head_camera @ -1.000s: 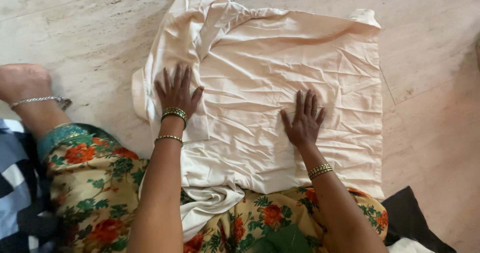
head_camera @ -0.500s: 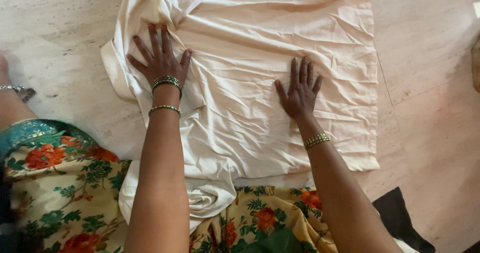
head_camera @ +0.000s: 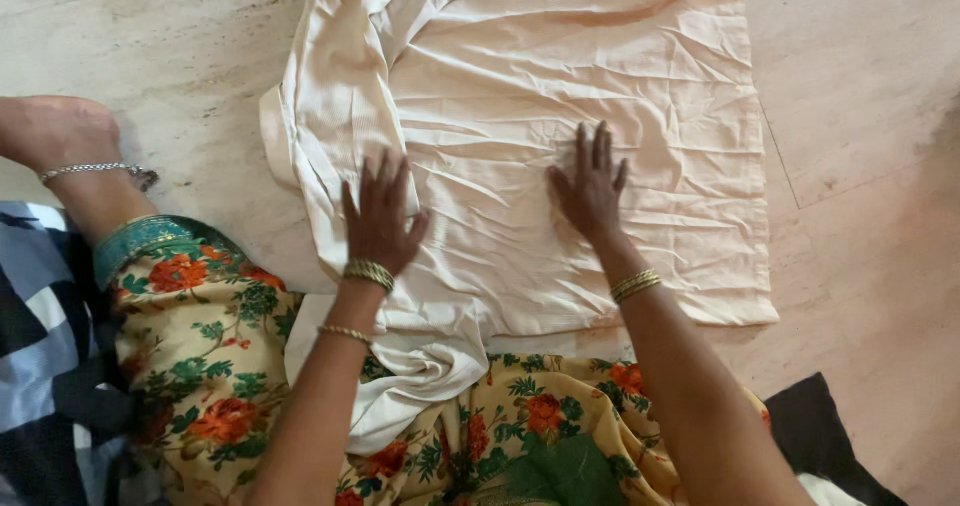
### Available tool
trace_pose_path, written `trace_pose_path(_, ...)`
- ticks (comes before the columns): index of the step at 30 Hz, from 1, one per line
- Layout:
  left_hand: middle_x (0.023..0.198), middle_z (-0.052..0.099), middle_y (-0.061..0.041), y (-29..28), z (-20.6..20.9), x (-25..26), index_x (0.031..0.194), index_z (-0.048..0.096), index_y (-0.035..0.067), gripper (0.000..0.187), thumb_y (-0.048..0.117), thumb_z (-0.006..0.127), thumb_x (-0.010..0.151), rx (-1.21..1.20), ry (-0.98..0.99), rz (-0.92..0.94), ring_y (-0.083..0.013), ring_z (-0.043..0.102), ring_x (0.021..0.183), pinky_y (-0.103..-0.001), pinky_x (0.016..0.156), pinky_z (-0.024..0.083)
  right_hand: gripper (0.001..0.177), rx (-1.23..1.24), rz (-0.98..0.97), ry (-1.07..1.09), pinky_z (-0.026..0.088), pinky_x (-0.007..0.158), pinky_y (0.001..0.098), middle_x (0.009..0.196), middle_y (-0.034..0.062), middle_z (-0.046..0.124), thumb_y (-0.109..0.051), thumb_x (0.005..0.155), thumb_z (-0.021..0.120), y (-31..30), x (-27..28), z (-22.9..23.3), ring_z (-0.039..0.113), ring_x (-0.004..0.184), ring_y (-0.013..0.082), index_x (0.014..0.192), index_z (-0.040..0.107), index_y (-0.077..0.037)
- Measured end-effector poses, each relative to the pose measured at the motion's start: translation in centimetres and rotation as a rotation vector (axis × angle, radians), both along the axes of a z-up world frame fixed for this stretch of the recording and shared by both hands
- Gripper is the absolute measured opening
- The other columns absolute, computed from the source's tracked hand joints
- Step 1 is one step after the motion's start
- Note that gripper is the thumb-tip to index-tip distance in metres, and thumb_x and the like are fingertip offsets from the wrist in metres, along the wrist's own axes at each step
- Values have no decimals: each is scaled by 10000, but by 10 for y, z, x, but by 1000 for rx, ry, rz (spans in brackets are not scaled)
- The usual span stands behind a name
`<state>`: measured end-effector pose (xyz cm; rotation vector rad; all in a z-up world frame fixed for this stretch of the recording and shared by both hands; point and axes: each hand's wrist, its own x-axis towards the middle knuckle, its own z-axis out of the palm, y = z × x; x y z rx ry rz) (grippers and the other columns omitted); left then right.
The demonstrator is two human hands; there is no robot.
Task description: The person buttons a collared shirt and then folds it into a neat rectangle by bringing the sleeves and sides together.
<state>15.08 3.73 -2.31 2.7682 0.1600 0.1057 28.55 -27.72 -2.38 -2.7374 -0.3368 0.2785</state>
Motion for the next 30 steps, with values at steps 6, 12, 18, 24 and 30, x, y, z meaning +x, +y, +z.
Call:
trace_pose_path(6, 1702, 158, -72, -67, 11, -98, 1617, 270, 234, 868, 686, 511, 915, 86, 99, -183, -335, 120, 1566, -700, 1169, 44, 826, -28, 313, 27, -99, 1268, 438, 1711, 67, -60, -576, 1014, 452, 79, -156, 9, -84, 1591, 207, 1644, 117, -162)
trace_pose_path(12, 1714, 185, -95, -70, 9, -104, 1622, 283, 191, 865, 615, 552, 918, -4, 46, -157, -351, 146, 1578, -703, 1204, 57, 915, -423, 148, 5, -95, 1272, 417, 1724, 104, -78, -724, 1035, 223, -62, -95, 15, -90, 1591, 217, 1665, 57, -81)
trace_pose_path(18, 1696, 236, -107, -71, 13, -101, 1601, 329, 182, 837, 577, 577, 906, -42, 35, -155, -363, 186, 1565, -697, 1206, 70, 906, -244, -421, 47, -41, 1276, 470, 1735, 114, -43, -687, 1032, 247, -207, -63, 21, -49, 1603, 243, 1646, 49, -50)
trace_pose_path(24, 1694, 252, -93, -71, 13, -101, 1591, 334, 183, 824, 576, 582, 910, 10, 62, -154, -347, 199, 1564, -697, 1207, 79, 836, -223, -411, 94, -102, 1273, 523, 1745, 87, -81, -620, 1064, 278, -157, -49, 18, -89, 1606, 228, 1665, 55, -84)
trace_pose_path(30, 1692, 249, -106, -77, 20, -110, 1605, 332, 185, 839, 565, 586, 901, 4, 60, -122, -357, 204, 1556, -691, 1203, 94, 835, -122, 331, 22, -46, 1261, 487, 1718, 141, 96, -590, 1011, 445, -6, -98, 3, 28, 1591, 259, 1617, 173, -84)
